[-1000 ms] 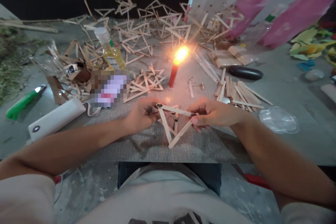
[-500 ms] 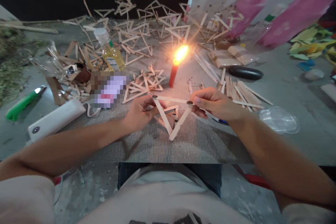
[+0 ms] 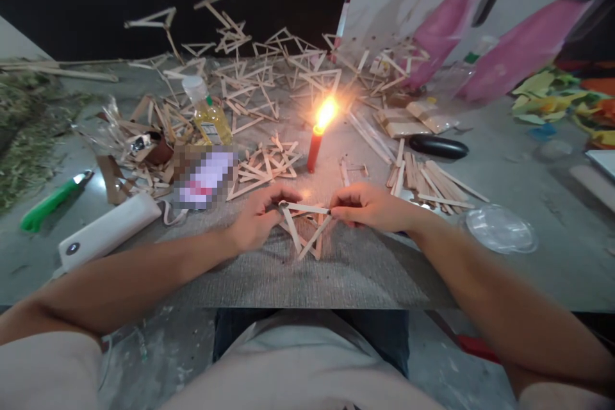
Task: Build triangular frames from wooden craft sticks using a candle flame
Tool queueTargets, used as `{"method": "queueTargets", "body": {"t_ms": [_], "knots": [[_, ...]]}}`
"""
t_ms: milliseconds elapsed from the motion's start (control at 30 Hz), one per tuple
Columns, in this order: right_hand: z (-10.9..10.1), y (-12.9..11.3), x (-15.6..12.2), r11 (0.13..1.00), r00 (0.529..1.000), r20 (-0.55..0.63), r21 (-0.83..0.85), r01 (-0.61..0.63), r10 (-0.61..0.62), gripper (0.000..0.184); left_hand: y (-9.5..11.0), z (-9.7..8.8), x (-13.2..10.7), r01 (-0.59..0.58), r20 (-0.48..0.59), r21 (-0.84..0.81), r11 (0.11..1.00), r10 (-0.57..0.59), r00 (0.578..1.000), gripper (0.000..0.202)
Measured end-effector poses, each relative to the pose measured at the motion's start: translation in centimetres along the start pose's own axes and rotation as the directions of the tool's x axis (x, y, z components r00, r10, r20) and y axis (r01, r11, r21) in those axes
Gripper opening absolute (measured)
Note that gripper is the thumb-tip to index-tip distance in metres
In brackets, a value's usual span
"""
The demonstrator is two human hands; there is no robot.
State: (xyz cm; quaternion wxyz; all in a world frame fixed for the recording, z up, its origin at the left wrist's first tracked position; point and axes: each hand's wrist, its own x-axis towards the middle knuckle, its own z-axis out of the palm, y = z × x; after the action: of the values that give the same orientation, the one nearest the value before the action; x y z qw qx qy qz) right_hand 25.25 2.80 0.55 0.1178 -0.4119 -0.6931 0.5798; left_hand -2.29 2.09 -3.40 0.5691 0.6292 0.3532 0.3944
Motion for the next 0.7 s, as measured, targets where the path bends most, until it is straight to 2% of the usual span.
{"method": "queueTargets", "body": {"t_ms": [133,333,433,567,700], "knots": [[0.2,0.1,0.3,0.999,0.999,-0.018,-0.017,-0.031,0.031,0.037,0.3,-0.6,-0.1,-0.059,0.035,-0.014,0.998,0.060,0.998,0.033],[0.9,0.0,0.5,0.977,0.994,-0.109,-0.210,-0.046,0.023,0.035,0.6,-0.2,-0.1,-0.043,0.086,0.189,0.981,0.027,0.996,0.048],[1.3,0.1,0.7,0.969,0.986,-0.157,-0.246,0.016,-0.056,0.031,0.5,-0.1,-0.2,-0.041,0.091,0.167,0.985,0.026,0.996,0.054],[2.4,0.2,1.2,0.943,0.940,-0.226,-0.271,0.193,-0.257,0.030,0.8,0.0,-0.1,-0.113,0.066,0.180,0.977,0.102,0.993,0.057],[3.6,0.6,1.8,0.951,0.937,-0.216,-0.207,0.231,-0.275,0.037,1.4,-0.1,-0.2,-0.206,0.098,0.300,0.931,0.184,0.978,0.058]]}}
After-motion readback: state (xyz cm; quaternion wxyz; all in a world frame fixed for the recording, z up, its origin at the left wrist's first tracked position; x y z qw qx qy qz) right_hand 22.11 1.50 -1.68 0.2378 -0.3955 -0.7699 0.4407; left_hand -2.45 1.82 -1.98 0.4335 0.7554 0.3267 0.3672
